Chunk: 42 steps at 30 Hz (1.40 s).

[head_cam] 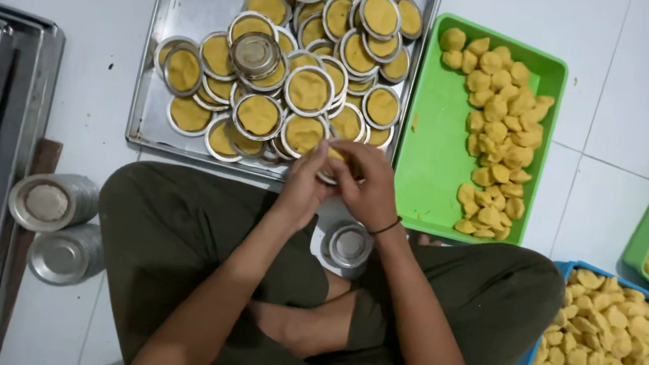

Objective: The person sits on the floor and repeatedly picks up yellow dough pieces from a green tray, places them into small round metal molds, presses them down, and arranges the filled molds on a metal sheet. Another person is visible in the background performing a similar task.

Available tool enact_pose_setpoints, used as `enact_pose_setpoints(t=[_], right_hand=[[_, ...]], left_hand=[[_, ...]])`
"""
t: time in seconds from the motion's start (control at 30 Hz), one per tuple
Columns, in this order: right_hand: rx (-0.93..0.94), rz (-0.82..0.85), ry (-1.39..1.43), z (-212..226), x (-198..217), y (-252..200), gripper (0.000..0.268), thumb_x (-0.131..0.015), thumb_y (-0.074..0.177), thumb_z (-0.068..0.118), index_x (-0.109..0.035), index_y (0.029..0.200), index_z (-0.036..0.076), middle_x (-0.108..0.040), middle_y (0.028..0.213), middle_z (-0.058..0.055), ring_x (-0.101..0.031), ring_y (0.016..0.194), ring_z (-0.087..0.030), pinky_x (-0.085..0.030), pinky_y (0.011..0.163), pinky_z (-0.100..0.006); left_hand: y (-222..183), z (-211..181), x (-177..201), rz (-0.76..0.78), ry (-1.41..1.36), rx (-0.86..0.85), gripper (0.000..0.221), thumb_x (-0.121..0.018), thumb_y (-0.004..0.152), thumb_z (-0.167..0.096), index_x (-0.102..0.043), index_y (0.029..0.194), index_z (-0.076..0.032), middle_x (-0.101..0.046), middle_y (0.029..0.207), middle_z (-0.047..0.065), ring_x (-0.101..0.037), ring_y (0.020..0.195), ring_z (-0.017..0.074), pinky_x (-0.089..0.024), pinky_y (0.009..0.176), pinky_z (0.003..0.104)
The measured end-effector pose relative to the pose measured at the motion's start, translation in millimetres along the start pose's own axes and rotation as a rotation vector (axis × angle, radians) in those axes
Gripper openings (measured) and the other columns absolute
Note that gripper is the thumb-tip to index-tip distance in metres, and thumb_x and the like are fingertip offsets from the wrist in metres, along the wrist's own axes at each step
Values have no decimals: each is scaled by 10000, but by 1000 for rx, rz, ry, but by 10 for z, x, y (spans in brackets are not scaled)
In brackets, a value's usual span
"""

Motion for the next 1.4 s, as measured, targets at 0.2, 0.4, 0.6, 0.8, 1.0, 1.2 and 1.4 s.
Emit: enact_pose_setpoints(t=[0.2, 0.4, 0.6, 0.8, 1.0, 1.2, 1.4], right_hand=[[-283, 130, 574, -655, -256, -230, 693, -600, 1061, 124, -229, 1646, 105, -666, 1194, -125, -576, 928, -92, -457, 714, -193], [-323, 53, 735, -687, -289, -143, 321, -716, 941, -22, -654, 1255, -6, -663, 844, -96, -591, 512, -108, -543, 401, -273], [-367, -13, 674, -993, -148, -229, 202, -649, 1016, 106, -725, 1172, 3, -722, 779, -110, -686, 617, -130, -570, 544, -256], [-386, 94, 720, -389, -131, -84, 352, -737, 924, 74, -679, 1266, 15, -697, 779, -70, -655, 587, -77, -558, 528, -222], [-330, 62, 657, -385, -72, -104, 312, -751, 919, 8, -696, 1225, -20, -709, 954, -122, -700, 795, -164, -623, 698, -313], [-373, 101, 611, -166, -70, -17, 396, -746, 902, -10, -667, 1287, 44, -713, 789, -82, -631, 579, -72, -548, 530, -215], [-292, 116, 565, -381, 22, -25, 341, -755, 927, 51, -703, 1263, 18, -733, 936, -103, -649, 837, -145, -597, 750, -333]], left_hand=[[-357, -733, -374, 64, 313, -414, 220, -648, 1042, -137, -660, 1233, -29, -700, 1078, 71, -619, 1001, 127, -589, 893, 368], [-477, -812, -424, 137, 455, -478, 277, -678, 1008, -136, -672, 1272, -53, -733, 983, 84, -655, 864, 103, -627, 704, 310], [-598, -729, -715, 346, 446, -330, 395, -558, 1033, -38, -509, 1423, -71, -660, 1073, 212, -712, 560, 285, -632, 387, 380], [-547, -780, -586, 316, 295, -302, 434, -541, 983, 26, -488, 1410, -33, -692, 1119, 247, -741, 622, 266, -645, 390, 347], [-873, -1127, -852, 220, 404, -378, 268, -578, 1045, -154, -667, 1288, -88, -693, 1000, 112, -664, 830, 153, -652, 636, 348], [-476, -851, -498, 168, 417, -447, 299, -608, 1046, -179, -640, 1324, -75, -662, 1109, 95, -580, 1035, 174, -529, 974, 381], [-799, -966, -787, 177, 418, -375, 371, -593, 1036, -141, -536, 1388, -38, -595, 1222, 121, -545, 1117, 210, -499, 1034, 410]])
Point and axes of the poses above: each hand's wrist, its own y-axis towards the middle knuckle, its own x-axis out of the back of the hand, z = x × y, the point moved 10 cm from there along y, towards the middle knuckle
